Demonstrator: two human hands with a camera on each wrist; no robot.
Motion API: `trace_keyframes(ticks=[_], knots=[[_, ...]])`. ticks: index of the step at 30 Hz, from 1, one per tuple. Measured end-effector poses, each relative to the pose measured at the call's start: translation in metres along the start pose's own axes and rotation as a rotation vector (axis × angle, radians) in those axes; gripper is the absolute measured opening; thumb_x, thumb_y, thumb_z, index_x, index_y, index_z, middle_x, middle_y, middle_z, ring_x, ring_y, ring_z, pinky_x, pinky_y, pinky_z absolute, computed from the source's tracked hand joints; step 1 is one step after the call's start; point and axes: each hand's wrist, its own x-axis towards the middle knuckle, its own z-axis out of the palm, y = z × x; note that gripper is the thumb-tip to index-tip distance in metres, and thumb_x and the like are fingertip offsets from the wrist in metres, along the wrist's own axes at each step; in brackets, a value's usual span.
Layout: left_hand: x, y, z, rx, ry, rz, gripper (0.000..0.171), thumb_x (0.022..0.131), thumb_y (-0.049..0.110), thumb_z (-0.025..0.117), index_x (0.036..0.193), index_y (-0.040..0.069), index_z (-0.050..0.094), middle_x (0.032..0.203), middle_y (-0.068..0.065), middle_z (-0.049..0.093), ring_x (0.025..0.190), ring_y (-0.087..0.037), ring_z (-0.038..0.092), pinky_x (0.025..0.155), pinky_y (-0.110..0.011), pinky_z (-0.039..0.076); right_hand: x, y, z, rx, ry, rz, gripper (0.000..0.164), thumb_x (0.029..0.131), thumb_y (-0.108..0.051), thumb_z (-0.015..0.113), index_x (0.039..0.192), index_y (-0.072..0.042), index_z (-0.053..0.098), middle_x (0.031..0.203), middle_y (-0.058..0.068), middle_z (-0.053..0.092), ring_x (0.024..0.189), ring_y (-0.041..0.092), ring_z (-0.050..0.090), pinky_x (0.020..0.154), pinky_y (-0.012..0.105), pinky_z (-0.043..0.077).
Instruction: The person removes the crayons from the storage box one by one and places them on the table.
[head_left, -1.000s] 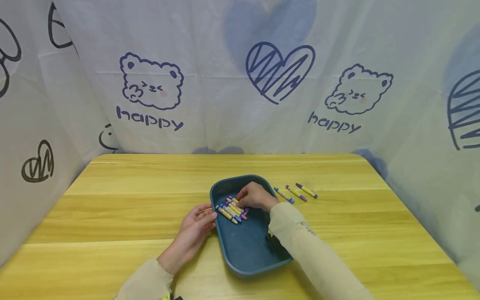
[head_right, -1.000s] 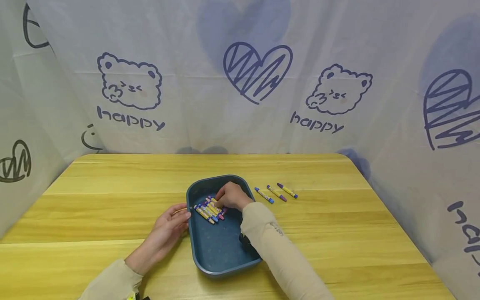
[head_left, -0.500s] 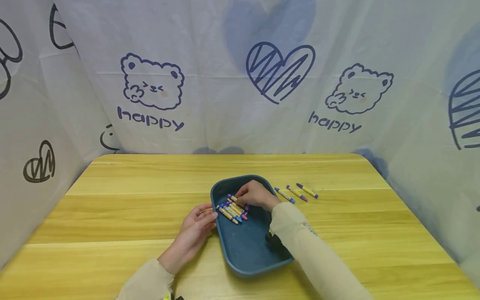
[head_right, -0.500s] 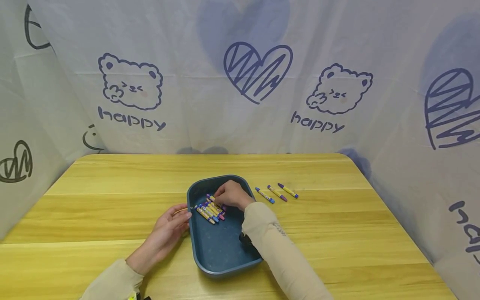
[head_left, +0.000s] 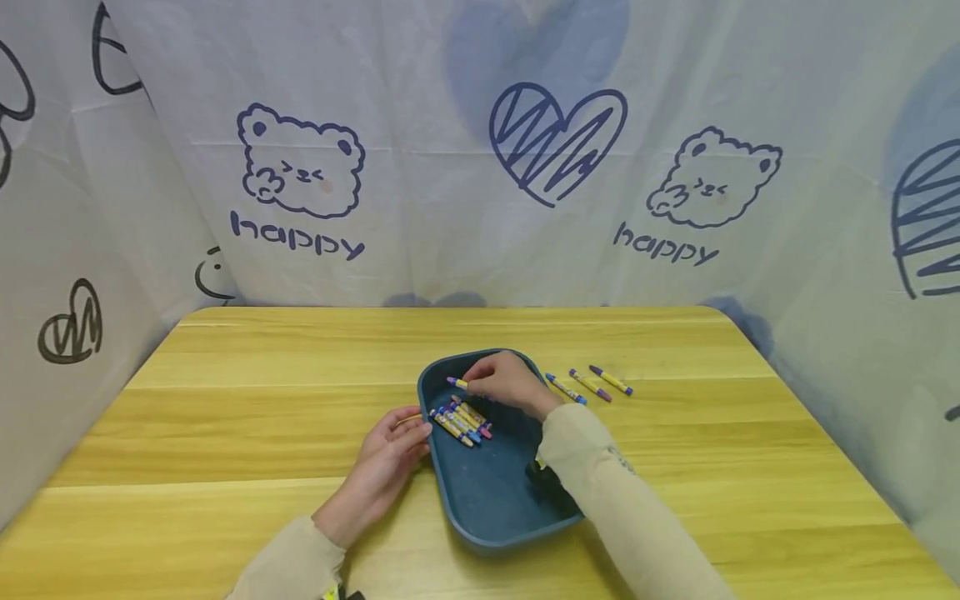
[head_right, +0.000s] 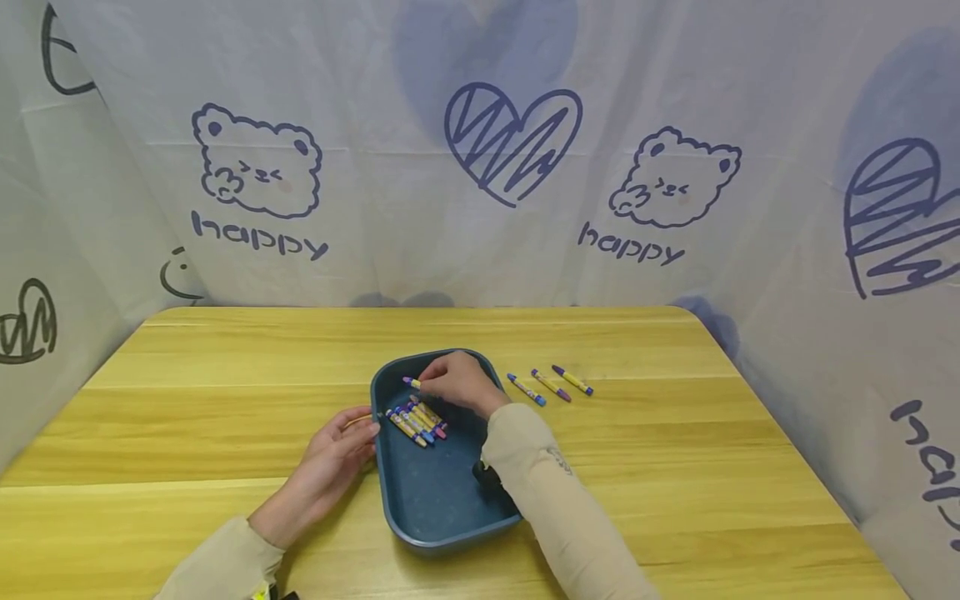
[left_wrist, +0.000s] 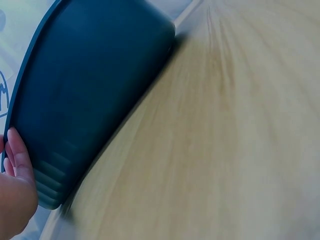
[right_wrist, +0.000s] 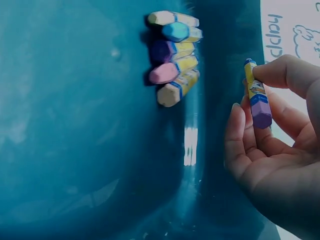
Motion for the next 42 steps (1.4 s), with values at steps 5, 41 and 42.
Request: trace_keyframes(ticks=[5, 41, 42], knots=[[0.0, 0.0, 0.0, 0.002, 0.004, 0.001, 0.035, 0.089, -0.009, 0.054, 0.122, -0.005, 0.043, 0.094, -0.005, 0.056, 0.078, -0.011, 0.055, 0.072, -0.021, 0.049, 0.0, -0.002, -0.002, 0.012, 0.017, -0.007, 0.017, 0.086, -0.014, 0.071, 0.1, -0.006, 0.073, 0.092, 0.002, 0.068, 0.078, 0.015, 0.061, 0.072, 0.03, 0.054], [-0.002, 0.0, -0.002, -0.005, -0.025, 0.02, 0.033, 0.09, -0.01, 0.054, 0.121, -0.006, 0.044, 0.094, -0.005, 0.058, 0.077, -0.011, 0.056, 0.071, -0.021, 0.05, -0.012, -0.014, -0.034, 0.181, 0.263, -0.172, 0.021, 0.087, -0.008, 0.069, 0.106, 0.0, 0.071, 0.093, 0.01, 0.069, 0.077, 0.019, 0.058, 0.066, 0.033, 0.052], [-0.001, 0.0, -0.001, -0.007, -0.023, 0.02, 0.033, 0.09, -0.01, 0.054, 0.12, -0.005, 0.044, 0.093, -0.005, 0.058, 0.077, -0.011, 0.057, 0.071, -0.021, 0.05, -0.014, -0.014, -0.037, 0.176, 0.271, -0.17, 0.022, 0.087, -0.008, 0.069, 0.107, 0.0, 0.071, 0.094, 0.01, 0.069, 0.078, 0.02, 0.057, 0.066, 0.032, 0.052]])
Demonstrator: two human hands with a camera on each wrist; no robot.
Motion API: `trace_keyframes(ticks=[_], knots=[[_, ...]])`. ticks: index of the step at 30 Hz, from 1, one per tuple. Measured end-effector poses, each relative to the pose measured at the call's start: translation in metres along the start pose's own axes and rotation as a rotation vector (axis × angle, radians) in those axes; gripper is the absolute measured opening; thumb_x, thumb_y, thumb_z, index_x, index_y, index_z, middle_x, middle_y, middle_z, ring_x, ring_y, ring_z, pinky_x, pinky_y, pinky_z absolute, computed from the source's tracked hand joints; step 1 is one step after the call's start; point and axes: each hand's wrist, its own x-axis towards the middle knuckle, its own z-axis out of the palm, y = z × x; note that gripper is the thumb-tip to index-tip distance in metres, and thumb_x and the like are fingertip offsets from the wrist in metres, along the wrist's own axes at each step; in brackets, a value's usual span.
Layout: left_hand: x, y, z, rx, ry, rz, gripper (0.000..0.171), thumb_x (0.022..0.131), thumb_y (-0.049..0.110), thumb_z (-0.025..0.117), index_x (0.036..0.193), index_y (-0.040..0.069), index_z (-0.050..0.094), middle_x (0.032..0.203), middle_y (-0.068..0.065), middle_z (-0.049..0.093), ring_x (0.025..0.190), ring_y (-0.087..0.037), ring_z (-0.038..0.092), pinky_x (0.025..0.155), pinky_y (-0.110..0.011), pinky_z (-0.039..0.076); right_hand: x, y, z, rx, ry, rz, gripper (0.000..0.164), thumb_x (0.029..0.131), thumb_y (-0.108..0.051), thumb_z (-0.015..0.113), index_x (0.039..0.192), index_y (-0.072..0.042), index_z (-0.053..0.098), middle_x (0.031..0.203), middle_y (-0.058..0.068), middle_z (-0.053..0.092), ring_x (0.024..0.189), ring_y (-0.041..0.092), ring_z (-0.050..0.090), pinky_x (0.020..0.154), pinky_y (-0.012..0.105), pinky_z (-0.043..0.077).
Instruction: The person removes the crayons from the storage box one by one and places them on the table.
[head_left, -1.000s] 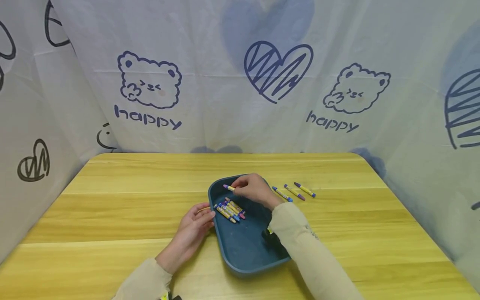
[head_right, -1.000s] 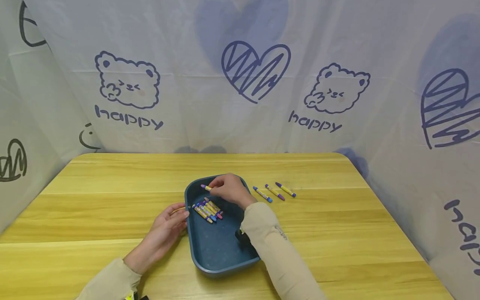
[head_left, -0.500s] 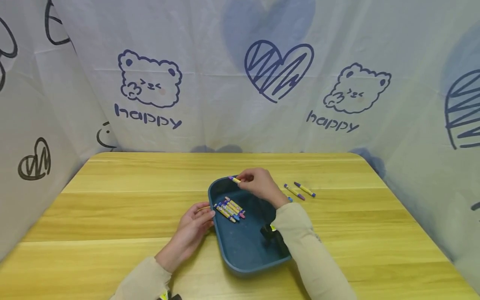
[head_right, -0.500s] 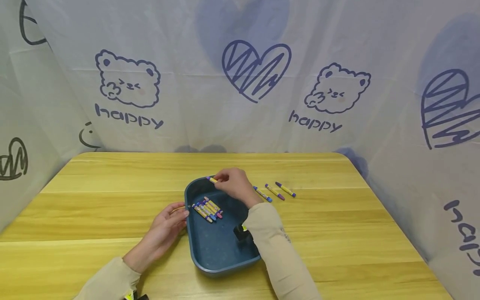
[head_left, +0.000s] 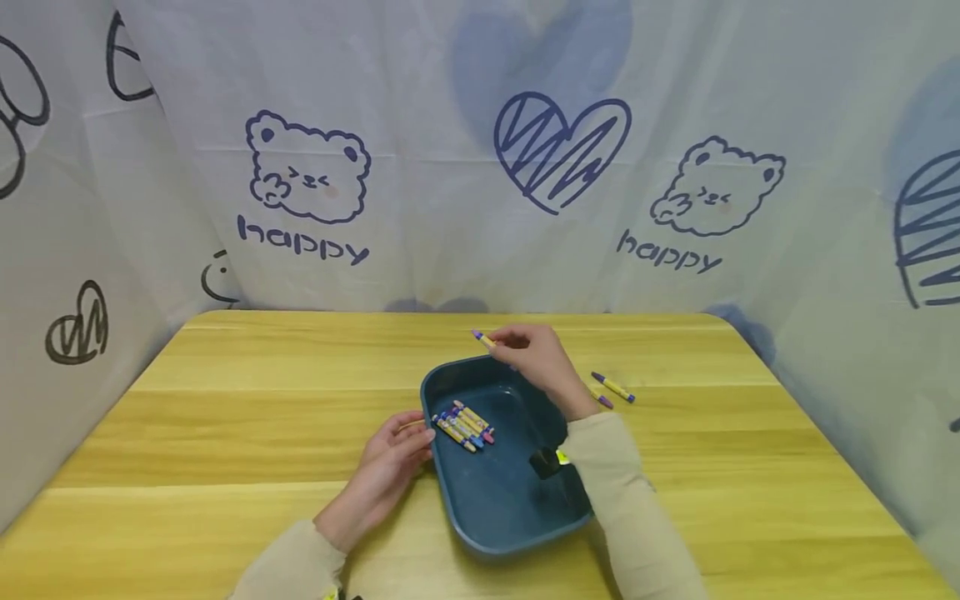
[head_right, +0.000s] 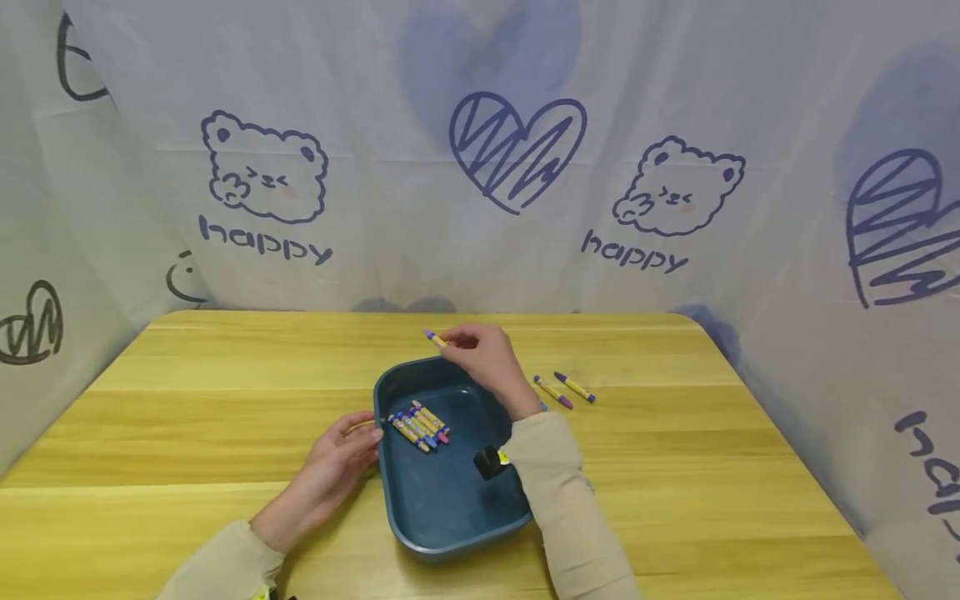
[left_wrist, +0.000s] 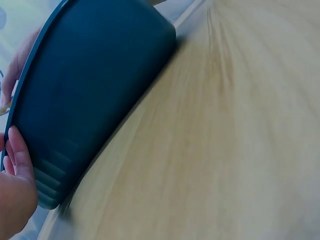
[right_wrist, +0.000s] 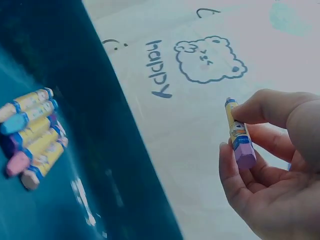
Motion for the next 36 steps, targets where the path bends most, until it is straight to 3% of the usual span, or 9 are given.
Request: trace_keyframes(ticks=[6, 13, 20, 28, 33, 36], knots=[[0.0, 0.0, 0.001, 0.009, 0.012, 0.001, 0.03, 0.091, -0.011, 0.053, 0.12, -0.005, 0.045, 0.091, -0.002, 0.057, 0.076, -0.01, 0.056, 0.07, -0.021, 0.05, -0.005, -0.004, -0.023, 0.009, 0.024, -0.006, 0.025, 0.09, -0.012, 0.067, 0.112, 0.0, 0.069, 0.101, 0.012, 0.068, 0.088, 0.023, 0.059, 0.075, 0.032, 0.051], [0.0, 0.0, 0.002, 0.021, 0.016, -0.007, 0.032, 0.091, -0.01, 0.053, 0.121, -0.005, 0.044, 0.091, -0.001, 0.057, 0.076, -0.009, 0.056, 0.07, -0.021, 0.05, -0.009, 0.002, -0.055, 0.024, 0.098, -0.002, 0.028, 0.09, -0.013, 0.068, 0.115, 0.001, 0.067, 0.096, 0.009, 0.067, 0.078, 0.02, 0.056, 0.068, 0.029, 0.046], [0.0, 0.0, 0.002, 0.017, 0.02, -0.008, 0.032, 0.091, -0.01, 0.053, 0.121, -0.006, 0.044, 0.089, -0.002, 0.057, 0.076, -0.01, 0.056, 0.07, -0.021, 0.05, -0.008, 0.022, -0.077, 0.031, 0.149, 0.034, 0.03, 0.089, -0.013, 0.069, 0.115, 0.001, 0.066, 0.095, 0.007, 0.065, 0.077, 0.02, 0.057, 0.067, 0.027, 0.046], [-0.001, 0.0, 0.0, 0.015, 0.023, -0.009, 0.032, 0.091, -0.01, 0.053, 0.121, -0.006, 0.044, 0.09, -0.001, 0.057, 0.076, -0.01, 0.056, 0.07, -0.021, 0.05, -0.006, 0.055, -0.096, 0.01, 0.204, 0.106, 0.032, 0.09, -0.014, 0.068, 0.116, 0.004, 0.065, 0.099, 0.007, 0.066, 0.075, 0.012, 0.057, 0.066, 0.023, 0.048], [-0.001, 0.0, -0.001, 0.003, 0.024, -0.011, 0.033, 0.09, -0.009, 0.057, 0.12, -0.006, 0.044, 0.09, -0.002, 0.057, 0.076, -0.01, 0.057, 0.07, -0.021, 0.05, -0.01, 0.065, -0.102, -0.077, 0.194, 0.143, 0.033, 0.092, -0.016, 0.066, 0.118, 0.004, 0.065, 0.109, 0.017, 0.066, 0.09, 0.022, 0.06, 0.073, 0.026, 0.048], [-0.001, 0.001, -0.001, -0.002, 0.015, -0.014, 0.035, 0.089, -0.008, 0.059, 0.12, -0.005, 0.045, 0.091, -0.002, 0.056, 0.076, -0.01, 0.057, 0.071, -0.021, 0.05, -0.014, 0.073, -0.108, -0.14, 0.159, 0.161, 0.034, 0.094, -0.018, 0.063, 0.12, 0.004, 0.063, 0.114, 0.021, 0.064, 0.101, 0.031, 0.059, 0.082, 0.034, 0.05]])
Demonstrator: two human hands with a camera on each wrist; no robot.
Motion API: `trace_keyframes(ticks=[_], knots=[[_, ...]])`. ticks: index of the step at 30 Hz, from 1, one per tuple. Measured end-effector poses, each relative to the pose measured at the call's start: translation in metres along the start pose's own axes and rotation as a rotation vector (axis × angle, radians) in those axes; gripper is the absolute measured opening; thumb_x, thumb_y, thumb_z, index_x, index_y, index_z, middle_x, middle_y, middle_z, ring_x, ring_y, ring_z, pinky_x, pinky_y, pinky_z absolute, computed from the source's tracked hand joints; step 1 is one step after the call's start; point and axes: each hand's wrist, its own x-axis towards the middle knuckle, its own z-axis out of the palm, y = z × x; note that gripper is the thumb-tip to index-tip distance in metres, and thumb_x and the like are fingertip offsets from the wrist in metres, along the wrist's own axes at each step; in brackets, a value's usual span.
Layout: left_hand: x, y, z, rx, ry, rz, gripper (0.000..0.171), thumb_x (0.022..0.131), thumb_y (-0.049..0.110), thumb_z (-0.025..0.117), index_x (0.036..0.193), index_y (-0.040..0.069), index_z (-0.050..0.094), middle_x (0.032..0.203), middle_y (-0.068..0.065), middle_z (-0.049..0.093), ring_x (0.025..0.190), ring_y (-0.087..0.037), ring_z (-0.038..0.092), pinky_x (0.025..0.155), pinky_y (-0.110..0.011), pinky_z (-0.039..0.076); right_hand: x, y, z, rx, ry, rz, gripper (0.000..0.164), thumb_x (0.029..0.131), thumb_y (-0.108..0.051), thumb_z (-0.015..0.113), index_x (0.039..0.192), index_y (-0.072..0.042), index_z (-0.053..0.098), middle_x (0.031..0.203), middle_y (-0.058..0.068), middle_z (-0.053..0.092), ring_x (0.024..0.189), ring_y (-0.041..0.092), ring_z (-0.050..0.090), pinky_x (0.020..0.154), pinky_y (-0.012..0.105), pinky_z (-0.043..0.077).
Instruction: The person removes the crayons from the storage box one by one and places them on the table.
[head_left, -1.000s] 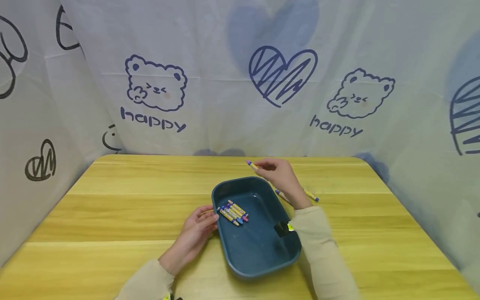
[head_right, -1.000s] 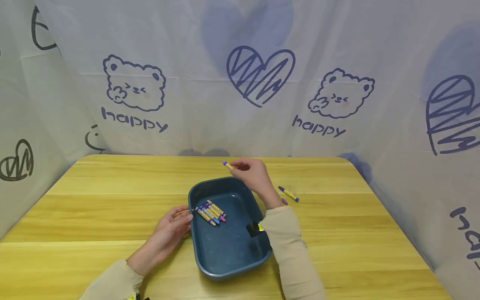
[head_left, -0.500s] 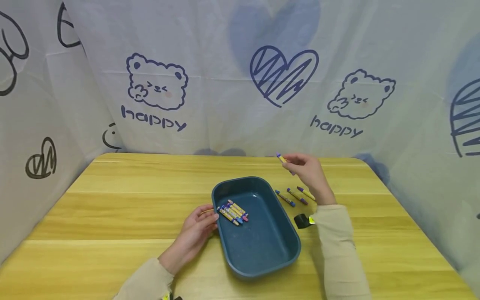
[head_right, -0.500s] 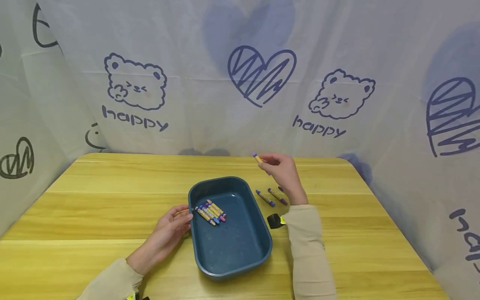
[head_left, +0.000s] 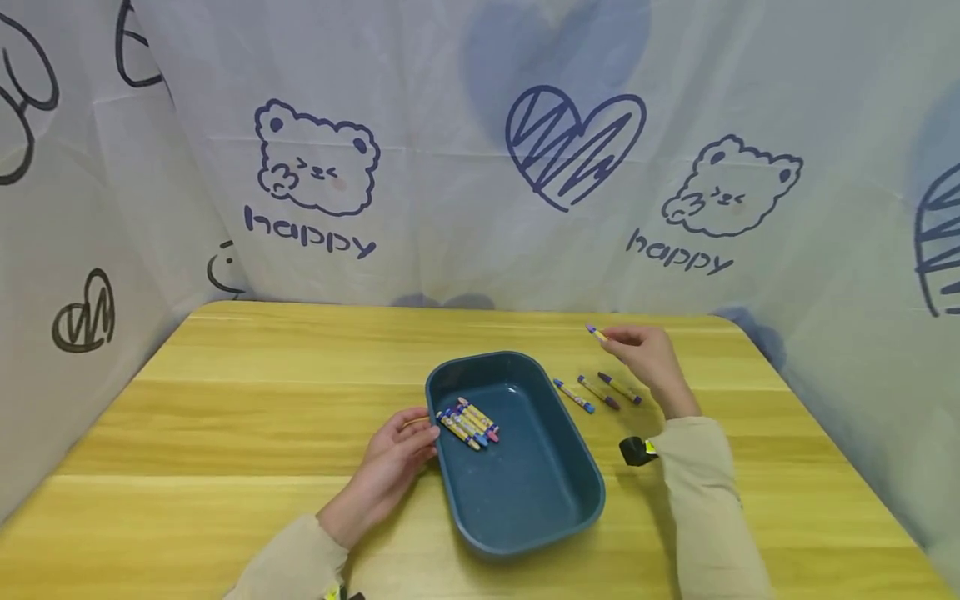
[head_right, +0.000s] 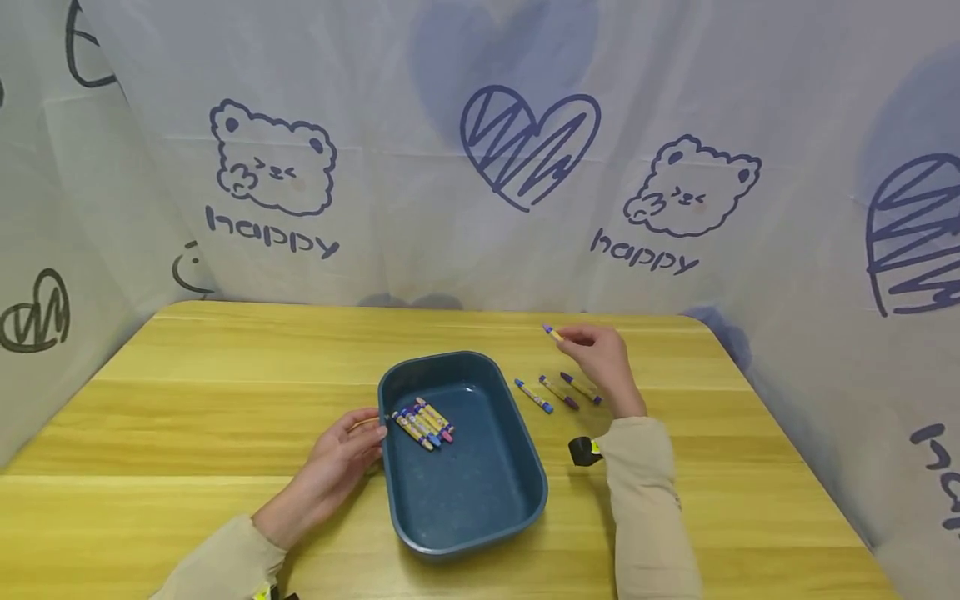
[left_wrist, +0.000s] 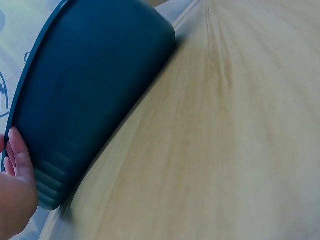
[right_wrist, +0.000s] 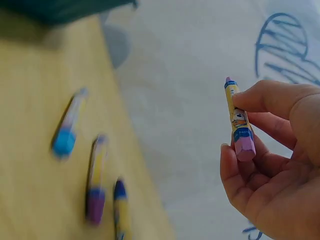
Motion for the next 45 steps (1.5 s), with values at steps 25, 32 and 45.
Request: trace_keyframes(ticks=[25, 32, 45], knots=[[0.001, -0.005, -0.006, -0.019, -0.108, 0.077, 0.039, 0.086, 0.001, 0.068, 0.118, -0.004, 0.046, 0.091, -0.003, 0.057, 0.078, -0.009, 0.057, 0.072, -0.019, 0.05, 0.015, 0.075, -0.036, -0.171, -0.181, 0.117, 0.03, 0.09, -0.01, 0.064, 0.113, 0.008, 0.063, 0.112, 0.022, 0.062, 0.09, 0.024, 0.057, 0.071, 0.029, 0.05], [0.0, -0.002, -0.002, 0.008, -0.009, 0.009, 0.036, 0.089, -0.008, 0.058, 0.122, -0.006, 0.044, 0.091, -0.003, 0.056, 0.077, -0.01, 0.056, 0.071, -0.02, 0.05, 0.012, 0.08, -0.038, -0.218, -0.195, 0.142, 0.03, 0.09, -0.012, 0.065, 0.111, 0.008, 0.064, 0.104, 0.019, 0.064, 0.077, 0.018, 0.054, 0.065, 0.03, 0.047], [0.001, -0.001, 0.0, 0.002, -0.002, 0.004, 0.034, 0.089, -0.01, 0.054, 0.121, -0.005, 0.045, 0.091, -0.003, 0.056, 0.077, -0.01, 0.056, 0.07, -0.02, 0.05, 0.01, 0.086, -0.034, -0.253, -0.199, 0.157, 0.028, 0.091, -0.014, 0.065, 0.11, 0.005, 0.065, 0.105, 0.019, 0.065, 0.078, 0.019, 0.058, 0.066, 0.03, 0.049]])
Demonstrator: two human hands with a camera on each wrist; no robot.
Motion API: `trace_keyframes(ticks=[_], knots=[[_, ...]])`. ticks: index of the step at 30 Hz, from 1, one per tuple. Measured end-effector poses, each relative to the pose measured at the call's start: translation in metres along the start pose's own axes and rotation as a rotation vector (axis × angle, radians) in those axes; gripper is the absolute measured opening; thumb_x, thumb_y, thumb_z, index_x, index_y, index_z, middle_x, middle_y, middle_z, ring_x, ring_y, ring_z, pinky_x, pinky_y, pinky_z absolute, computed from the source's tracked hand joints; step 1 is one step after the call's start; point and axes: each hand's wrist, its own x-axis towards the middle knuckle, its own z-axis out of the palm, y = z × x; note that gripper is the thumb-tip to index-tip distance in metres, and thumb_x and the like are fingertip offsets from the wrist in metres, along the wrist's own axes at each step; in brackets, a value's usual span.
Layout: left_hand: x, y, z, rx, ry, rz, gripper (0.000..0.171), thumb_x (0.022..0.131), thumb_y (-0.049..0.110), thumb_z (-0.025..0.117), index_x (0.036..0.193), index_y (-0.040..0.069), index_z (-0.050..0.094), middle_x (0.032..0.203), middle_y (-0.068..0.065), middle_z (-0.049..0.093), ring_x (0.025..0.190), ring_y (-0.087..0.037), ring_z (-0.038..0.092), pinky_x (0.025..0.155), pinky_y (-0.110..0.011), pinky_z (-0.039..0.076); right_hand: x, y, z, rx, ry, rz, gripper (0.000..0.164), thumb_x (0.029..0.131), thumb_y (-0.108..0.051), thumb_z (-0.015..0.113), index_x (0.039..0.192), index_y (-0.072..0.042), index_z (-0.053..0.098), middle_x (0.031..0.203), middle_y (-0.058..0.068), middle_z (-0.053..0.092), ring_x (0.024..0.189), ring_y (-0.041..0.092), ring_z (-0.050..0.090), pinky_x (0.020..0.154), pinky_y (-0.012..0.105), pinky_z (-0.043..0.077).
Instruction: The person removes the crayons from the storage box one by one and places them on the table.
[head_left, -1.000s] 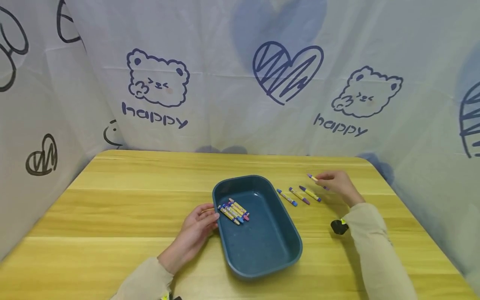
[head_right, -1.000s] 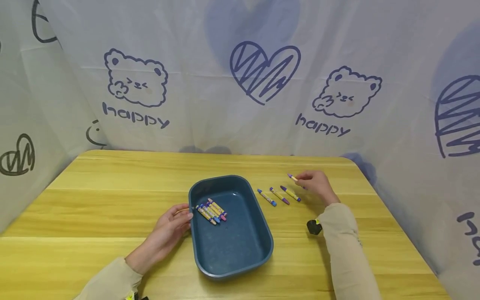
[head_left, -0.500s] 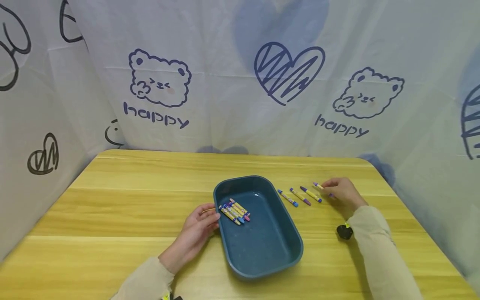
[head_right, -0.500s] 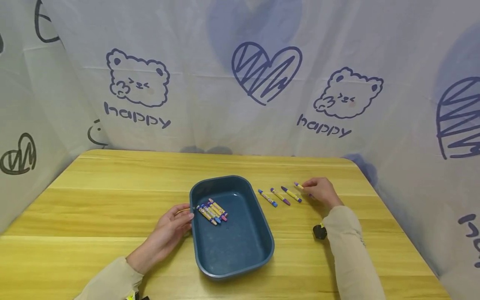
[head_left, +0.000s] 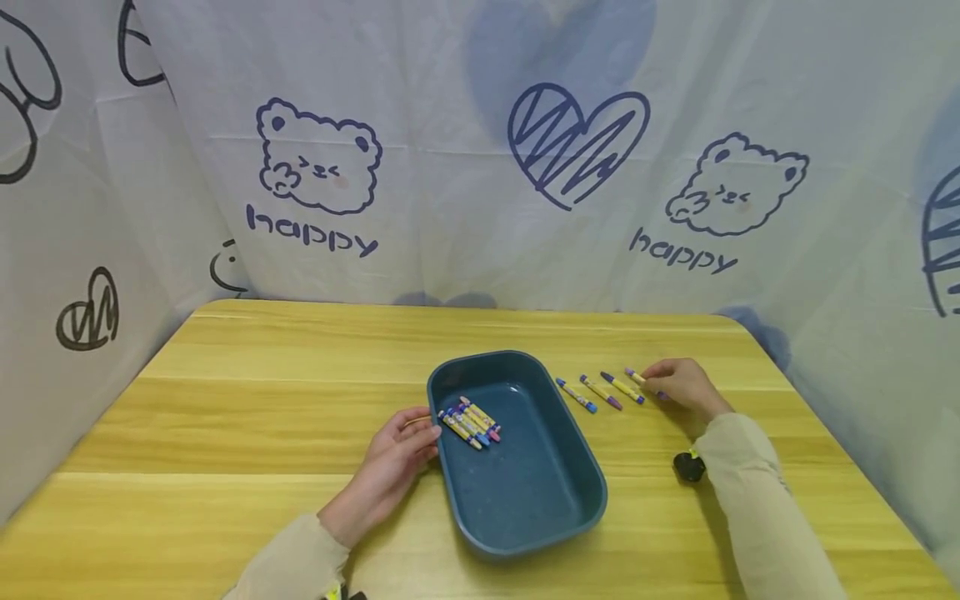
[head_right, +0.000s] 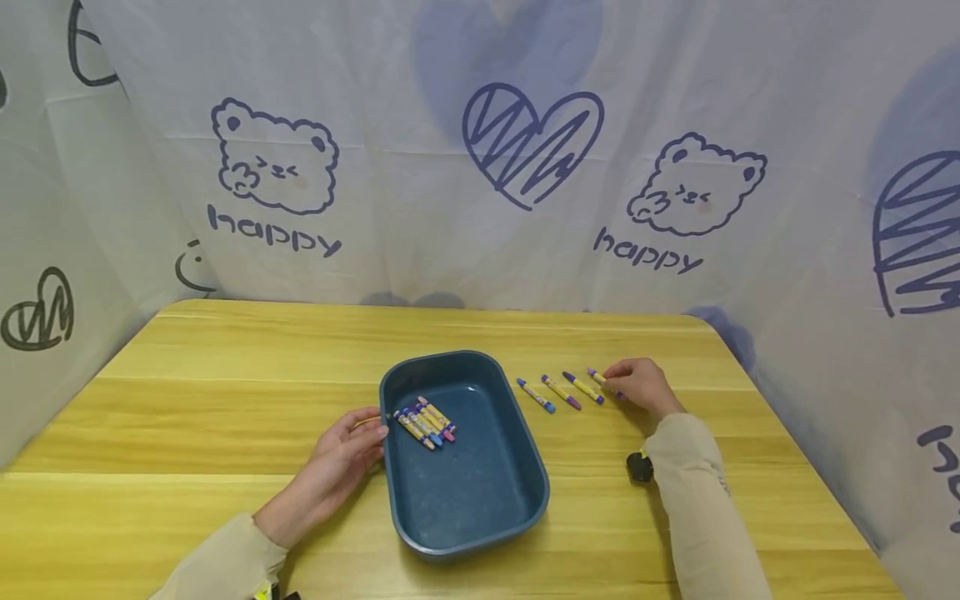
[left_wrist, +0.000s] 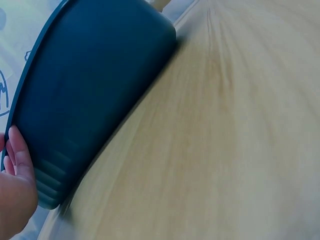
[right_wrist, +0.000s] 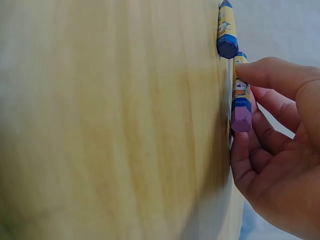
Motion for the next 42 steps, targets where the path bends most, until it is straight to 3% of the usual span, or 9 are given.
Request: trace_keyframes(ticks=[8, 19, 26, 30, 33, 38, 42], knots=[[0.0, 0.001, 0.001, -0.016, -0.011, 0.004, 0.038, 0.087, -0.007, 0.062, 0.121, -0.006, 0.044, 0.094, -0.005, 0.056, 0.077, -0.011, 0.057, 0.07, -0.021, 0.05, -0.003, 0.0, 0.0, -0.007, -0.009, -0.003, 0.028, 0.091, -0.013, 0.064, 0.112, 0.006, 0.064, 0.104, 0.02, 0.065, 0.074, 0.018, 0.057, 0.064, 0.032, 0.049], [0.001, 0.001, 0.0, -0.004, -0.01, -0.001, 0.035, 0.089, -0.009, 0.057, 0.121, -0.006, 0.045, 0.094, -0.006, 0.056, 0.078, -0.012, 0.056, 0.07, -0.021, 0.05, -0.002, 0.0, 0.0, -0.038, -0.003, -0.01, 0.029, 0.091, -0.015, 0.065, 0.112, 0.005, 0.065, 0.105, 0.021, 0.065, 0.078, 0.021, 0.059, 0.069, 0.034, 0.049], [0.001, 0.001, 0.0, 0.014, -0.014, 0.005, 0.035, 0.089, -0.01, 0.054, 0.122, -0.007, 0.043, 0.094, -0.006, 0.057, 0.079, -0.012, 0.057, 0.071, -0.021, 0.05, -0.003, 0.0, -0.002, 0.019, -0.032, 0.002, 0.034, 0.092, -0.017, 0.065, 0.116, 0.006, 0.062, 0.112, 0.022, 0.063, 0.082, 0.02, 0.06, 0.069, 0.031, 0.053], [0.001, 0.001, 0.0, 0.013, -0.013, 0.013, 0.034, 0.089, -0.01, 0.054, 0.121, -0.007, 0.044, 0.093, -0.005, 0.057, 0.078, -0.011, 0.056, 0.071, -0.021, 0.05, -0.004, -0.004, -0.005, 0.029, -0.03, -0.038, 0.036, 0.092, -0.016, 0.064, 0.119, 0.008, 0.06, 0.112, 0.024, 0.063, 0.08, 0.021, 0.059, 0.066, 0.03, 0.051], [0.001, 0.0, -0.001, 0.011, -0.017, 0.017, 0.033, 0.088, -0.01, 0.055, 0.12, -0.007, 0.044, 0.092, -0.005, 0.056, 0.078, -0.011, 0.056, 0.07, -0.021, 0.05, -0.007, -0.009, -0.007, 0.032, -0.02, -0.068, 0.037, 0.094, -0.016, 0.062, 0.123, 0.008, 0.058, 0.117, 0.025, 0.061, 0.089, 0.025, 0.059, 0.071, 0.032, 0.051], [0.0, 0.0, -0.002, 0.006, -0.02, 0.013, 0.035, 0.088, -0.01, 0.056, 0.121, -0.006, 0.044, 0.093, -0.005, 0.056, 0.078, -0.012, 0.056, 0.07, -0.021, 0.05, -0.012, -0.027, -0.008, 0.035, 0.001, -0.114, 0.041, 0.096, -0.02, 0.061, 0.126, 0.006, 0.057, 0.125, 0.025, 0.057, 0.11, 0.037, 0.056, 0.088, 0.043, 0.049], [0.001, 0.001, -0.001, 0.0, -0.009, -0.001, 0.035, 0.088, -0.01, 0.055, 0.121, -0.006, 0.045, 0.093, -0.006, 0.056, 0.078, -0.012, 0.057, 0.07, -0.021, 0.05, -0.02, -0.049, -0.007, 0.093, -0.012, -0.146, 0.045, 0.095, -0.023, 0.062, 0.128, 0.006, 0.056, 0.127, 0.024, 0.056, 0.115, 0.039, 0.053, 0.096, 0.05, 0.044]])
